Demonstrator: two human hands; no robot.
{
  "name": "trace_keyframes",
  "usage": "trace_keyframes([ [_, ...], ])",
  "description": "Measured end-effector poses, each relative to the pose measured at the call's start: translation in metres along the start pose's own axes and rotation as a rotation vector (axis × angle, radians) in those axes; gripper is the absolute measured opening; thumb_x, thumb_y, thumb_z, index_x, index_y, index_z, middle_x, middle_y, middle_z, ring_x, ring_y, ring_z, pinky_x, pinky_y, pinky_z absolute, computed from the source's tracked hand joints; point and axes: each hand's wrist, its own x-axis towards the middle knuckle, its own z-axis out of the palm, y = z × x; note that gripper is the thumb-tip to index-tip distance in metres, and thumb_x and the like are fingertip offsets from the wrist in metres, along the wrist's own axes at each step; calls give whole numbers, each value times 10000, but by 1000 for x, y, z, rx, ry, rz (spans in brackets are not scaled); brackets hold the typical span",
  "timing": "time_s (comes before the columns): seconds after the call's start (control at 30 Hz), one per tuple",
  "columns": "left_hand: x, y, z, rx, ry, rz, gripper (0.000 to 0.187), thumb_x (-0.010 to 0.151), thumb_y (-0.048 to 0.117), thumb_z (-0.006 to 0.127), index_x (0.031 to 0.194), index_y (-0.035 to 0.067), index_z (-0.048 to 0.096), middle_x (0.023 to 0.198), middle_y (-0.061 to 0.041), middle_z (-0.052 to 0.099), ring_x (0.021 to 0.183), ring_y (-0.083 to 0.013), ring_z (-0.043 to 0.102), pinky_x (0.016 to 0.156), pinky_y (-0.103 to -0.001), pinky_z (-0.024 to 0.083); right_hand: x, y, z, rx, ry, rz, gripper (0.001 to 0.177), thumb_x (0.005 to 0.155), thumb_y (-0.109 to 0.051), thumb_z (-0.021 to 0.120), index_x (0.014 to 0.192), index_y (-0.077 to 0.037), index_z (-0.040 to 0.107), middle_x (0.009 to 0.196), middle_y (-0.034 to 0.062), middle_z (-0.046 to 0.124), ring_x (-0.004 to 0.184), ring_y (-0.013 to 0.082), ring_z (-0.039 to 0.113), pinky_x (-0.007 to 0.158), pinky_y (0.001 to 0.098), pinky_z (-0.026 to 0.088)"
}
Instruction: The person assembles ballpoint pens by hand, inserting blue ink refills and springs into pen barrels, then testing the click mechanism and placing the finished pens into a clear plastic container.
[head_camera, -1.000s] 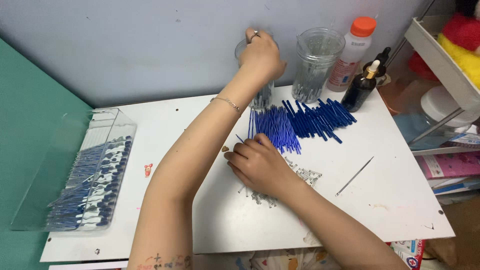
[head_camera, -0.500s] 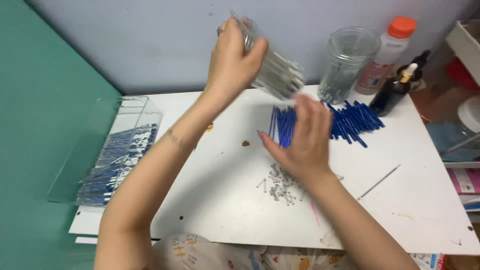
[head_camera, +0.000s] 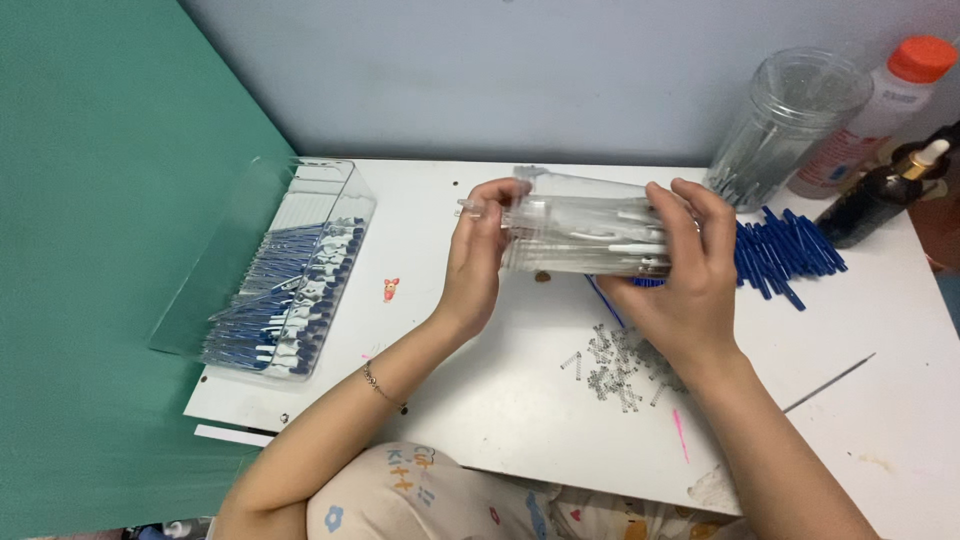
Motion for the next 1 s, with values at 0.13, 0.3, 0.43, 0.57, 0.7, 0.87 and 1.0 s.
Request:
trace_keyframes([
  [0.13,1,12,-7,353,111,52,304,1074,353,427,1205,166,627,1262,11,648,1199,-121,578,984,-305,442,3,2,-2,32,-8,67,797,709,-95,911,1403,76,559,1370,249,447,1302,414,522,1140,490,449],
  [0.3,5,20,-22,331,-73,151,404,966,52,686,1321,158,524,1260,-55,617,1213,-136,602,963,-271,535,6,5,-6,12,16,-28,721,778,-74,922,1384,62,556,1389,257,442,1294,431,536,1130,522,472],
  [0.43,3,44,-25,479,-132,128,690,857,33,759,1408,158,364,1304,-82,585,1195,-136,586,943,-272,518,6,8,-7,9,7,-48,734,755,-94,922,1376,56,562,1375,280,466,1278,437,534,1130,532,453],
  [0.57,7,62,-31,746,-207,171,587,826,201,836,1292,170,480,1310,-67,509,1159,-179,574,895,-312,553,6,10,-9,-2,10,-75,751,777,-106,946,1394,52,547,1392,276,453,1287,434,535,1126,543,471],
  [0.7,13,44,-38,844,-504,226,408,927,158,791,1313,189,662,1286,-75,464,1188,-193,545,871,-300,587,5,10,-10,31,-30,-90,743,781,-90,943,1392,51,546,1398,267,441,1302,439,523,1138,538,456],
  [0.87,26,68,-25,871,-605,2,510,913,222,763,1378,176,557,1235,-78,442,1061,-209,545,797,-290,617,5,12,-11,5,-47,-110,753,781,-89,939,1403,46,536,1384,280,454,1275,440,532,1114,536,473],
  [1.0,35,43,-37,1120,-699,42,760,831,409,809,1444,45,544,1276,-193,649,1113,-374,642,931,-398,488,3,12,-14,-68,-93,-180,696,815,-73,941,1391,47,569,1395,293,490,1269,453,559,1074,522,522],
])
